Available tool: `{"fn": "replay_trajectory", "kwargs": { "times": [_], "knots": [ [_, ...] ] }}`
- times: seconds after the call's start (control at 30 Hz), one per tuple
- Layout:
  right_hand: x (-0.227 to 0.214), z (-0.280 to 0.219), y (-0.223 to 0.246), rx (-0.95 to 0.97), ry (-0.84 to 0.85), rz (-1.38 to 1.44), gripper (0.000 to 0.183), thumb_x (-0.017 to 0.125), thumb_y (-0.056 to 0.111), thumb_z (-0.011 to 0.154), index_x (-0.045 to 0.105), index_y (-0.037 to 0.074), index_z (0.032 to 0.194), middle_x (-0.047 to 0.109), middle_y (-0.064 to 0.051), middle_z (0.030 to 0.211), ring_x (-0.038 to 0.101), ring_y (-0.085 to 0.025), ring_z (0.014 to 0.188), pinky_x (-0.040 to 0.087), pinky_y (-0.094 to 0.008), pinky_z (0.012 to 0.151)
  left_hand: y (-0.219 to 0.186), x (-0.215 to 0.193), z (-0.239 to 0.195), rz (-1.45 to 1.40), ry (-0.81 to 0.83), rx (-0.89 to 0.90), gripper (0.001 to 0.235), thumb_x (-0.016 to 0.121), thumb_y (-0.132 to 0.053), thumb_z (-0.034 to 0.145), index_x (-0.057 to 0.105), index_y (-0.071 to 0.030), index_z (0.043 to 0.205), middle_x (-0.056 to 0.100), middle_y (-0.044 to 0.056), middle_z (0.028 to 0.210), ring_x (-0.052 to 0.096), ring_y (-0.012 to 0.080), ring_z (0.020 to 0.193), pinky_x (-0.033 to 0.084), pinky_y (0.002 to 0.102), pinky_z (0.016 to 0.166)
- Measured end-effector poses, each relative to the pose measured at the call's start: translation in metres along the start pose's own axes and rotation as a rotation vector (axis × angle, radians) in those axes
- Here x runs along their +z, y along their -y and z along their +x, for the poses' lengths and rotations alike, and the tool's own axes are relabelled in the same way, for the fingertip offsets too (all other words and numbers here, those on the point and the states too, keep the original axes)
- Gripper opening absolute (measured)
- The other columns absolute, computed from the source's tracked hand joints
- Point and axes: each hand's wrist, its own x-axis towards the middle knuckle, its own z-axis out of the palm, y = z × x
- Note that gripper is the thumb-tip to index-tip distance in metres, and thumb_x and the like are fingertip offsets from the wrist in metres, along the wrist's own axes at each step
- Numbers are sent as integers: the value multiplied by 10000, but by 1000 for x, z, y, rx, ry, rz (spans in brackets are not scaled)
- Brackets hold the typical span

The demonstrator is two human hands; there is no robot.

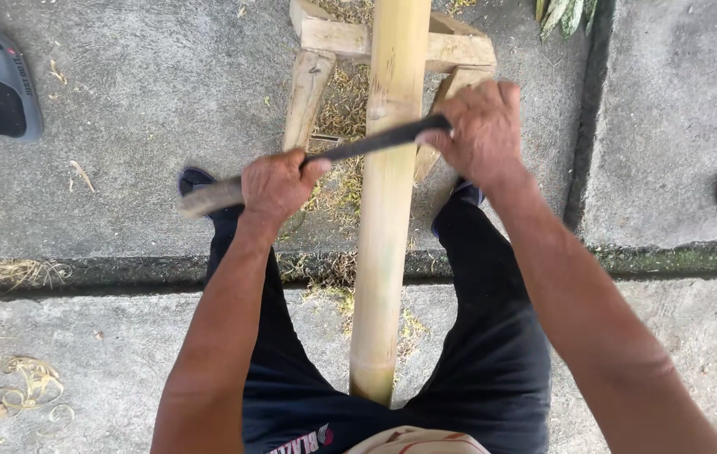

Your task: Scraping the outer green layer from a bamboo pole using a machete.

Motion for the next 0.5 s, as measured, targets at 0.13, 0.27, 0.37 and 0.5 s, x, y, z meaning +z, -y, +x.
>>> {"fn": "replay_trajectory", "kwargs": {
  "times": [0.13,0.27,0.37,0.5],
  "knots": [
    [-17,-75,57,6,-87,23,481,718,621,886,765,155,995,685,-30,939,585,-252,966,368,-471,962,2,0,-78,0,-8,68,657,513,-685,975,600,-122,648,591,90,541,613,293,481,509,479,527],
    [-12,-116,78,55,-101,118,505,696,609,884,752,126,1020,689,-36,955,604,-255,995,377,-481,991,-1,-3,-117,24,14,85,668,507,-685,967,570,-119,618,589,84,546,614,298,491,514,469,549],
    [-6,-90,59,38,-136,104,514,717,624,880,757,127,1005,685,-48,940,600,-263,990,379,-480,997,-3,-6,-87,40,16,63,647,515,-686,952,588,-133,624,601,71,545,623,288,482,515,460,544],
    [15,-17,-1,4,-141,33,500,709,646,932,775,158,1019,669,-30,902,575,-265,976,369,-466,1001,-1,-5,-2,183,122,-19,659,500,-690,1041,640,-137,710,610,48,583,636,257,506,517,439,543]
  ]
}}
